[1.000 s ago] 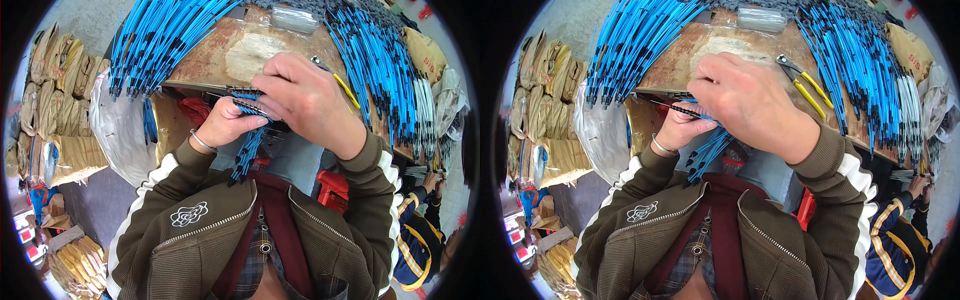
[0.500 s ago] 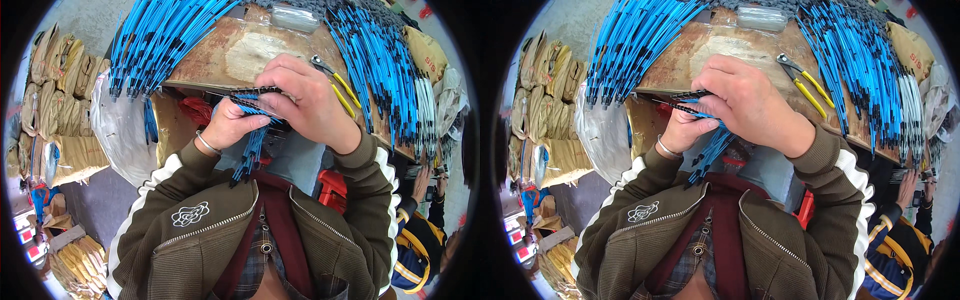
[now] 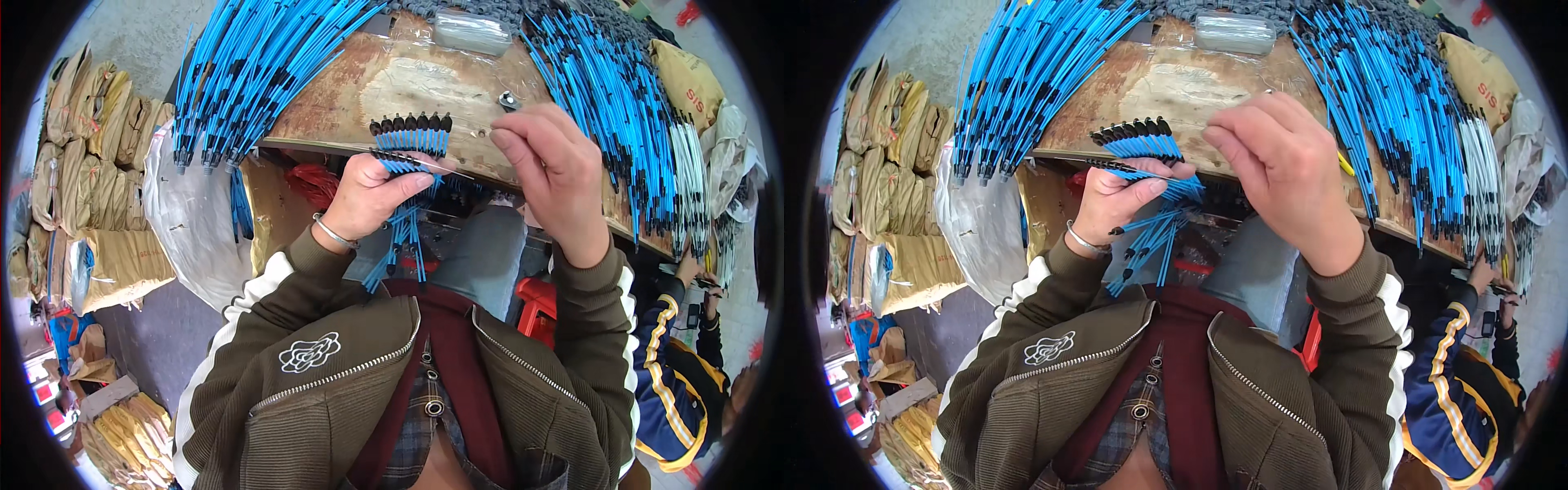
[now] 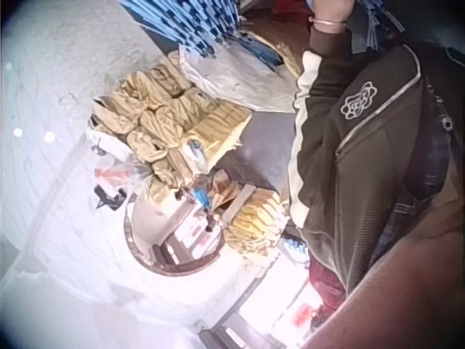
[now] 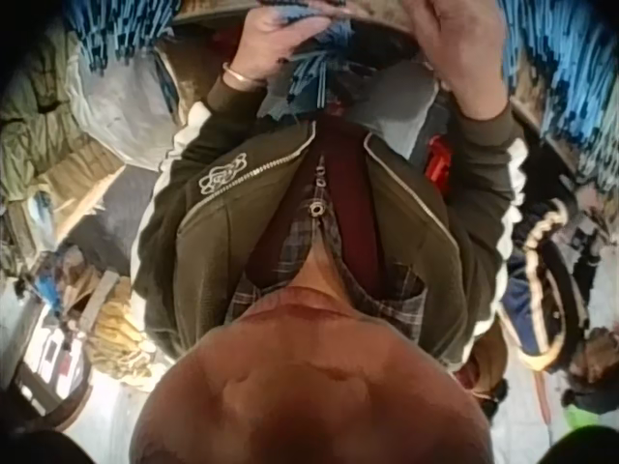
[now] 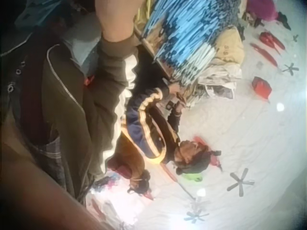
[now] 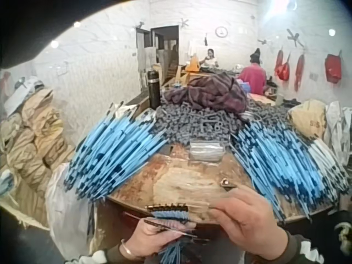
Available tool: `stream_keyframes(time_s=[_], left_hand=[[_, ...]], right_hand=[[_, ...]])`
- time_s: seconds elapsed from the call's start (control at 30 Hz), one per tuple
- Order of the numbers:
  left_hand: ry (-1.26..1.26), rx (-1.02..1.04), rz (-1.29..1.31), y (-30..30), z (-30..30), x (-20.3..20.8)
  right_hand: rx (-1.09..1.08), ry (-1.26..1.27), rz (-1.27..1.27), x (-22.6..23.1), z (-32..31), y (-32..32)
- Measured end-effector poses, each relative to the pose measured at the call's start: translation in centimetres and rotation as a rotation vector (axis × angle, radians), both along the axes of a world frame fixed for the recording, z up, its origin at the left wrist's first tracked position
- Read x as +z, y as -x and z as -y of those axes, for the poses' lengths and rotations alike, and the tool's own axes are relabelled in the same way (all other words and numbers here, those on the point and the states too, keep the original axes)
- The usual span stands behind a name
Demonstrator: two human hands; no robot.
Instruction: The person assembles blue wiring harnesses by hand, organizing bundles of blue wires and attaching plastic connectors to them.
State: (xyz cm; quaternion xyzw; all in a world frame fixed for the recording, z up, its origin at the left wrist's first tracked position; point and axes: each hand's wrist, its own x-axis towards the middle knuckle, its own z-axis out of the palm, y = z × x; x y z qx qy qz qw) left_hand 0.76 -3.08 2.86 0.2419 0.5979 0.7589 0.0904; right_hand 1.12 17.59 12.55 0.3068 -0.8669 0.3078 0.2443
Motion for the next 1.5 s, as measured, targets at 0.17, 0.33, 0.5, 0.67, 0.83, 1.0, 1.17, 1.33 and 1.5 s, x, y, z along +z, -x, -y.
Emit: stream_keyframes(time_s=[0.17, 0.33, 0.5, 0.67, 0.83, 1.0, 1.17, 1.33, 1.5], left_hand=[[0.052, -0.030, -0.043, 0.0, -0.7, 1.1], [0.025, -0.042, 0.046, 0.8, -0.6, 1.2], [-0.170, 0.007, 0.236, 4.7, 0.1, 5.4], [-0.199, -0.053, 0.072, 5.5, -0.5, 8.7], [0.222, -0.100, -0.843, 0.3, 1.2, 4.3], [0.211, -0.199, -0.372, -2.4, 1.1, 1.9], [0.101, -0.198, -0.740, 1.0, 1.3, 2.5], [-0.022, -0.200, -0.214, -0.1, 1.3, 0.2], [0.123, -0.253, -0.437, 0.7, 1.8, 2.5]], right_hand=[[-0.026, -0.050, -0.034, 0.1, 0.5, -0.3], [-0.069, 0.053, 0.021, 0.0, 0.1, 0.2], [-0.119, 0.413, 0.027, 0.5, -1.8, -0.2], [-0.051, 0.495, -0.081, 0.4, -3.0, -1.1], [-0.192, 0.383, 0.028, -1.2, -4.1, 0.0], [-0.296, 0.230, 0.028, -1.6, -4.7, 6.1], [-0.333, -0.212, 0.034, -3.5, -5.1, 17.6], [-0.368, -0.622, 0.180, -6.7, -3.1, 23.4], [-0.345, -0.757, -0.077, -7.9, -3.8, 23.9]])
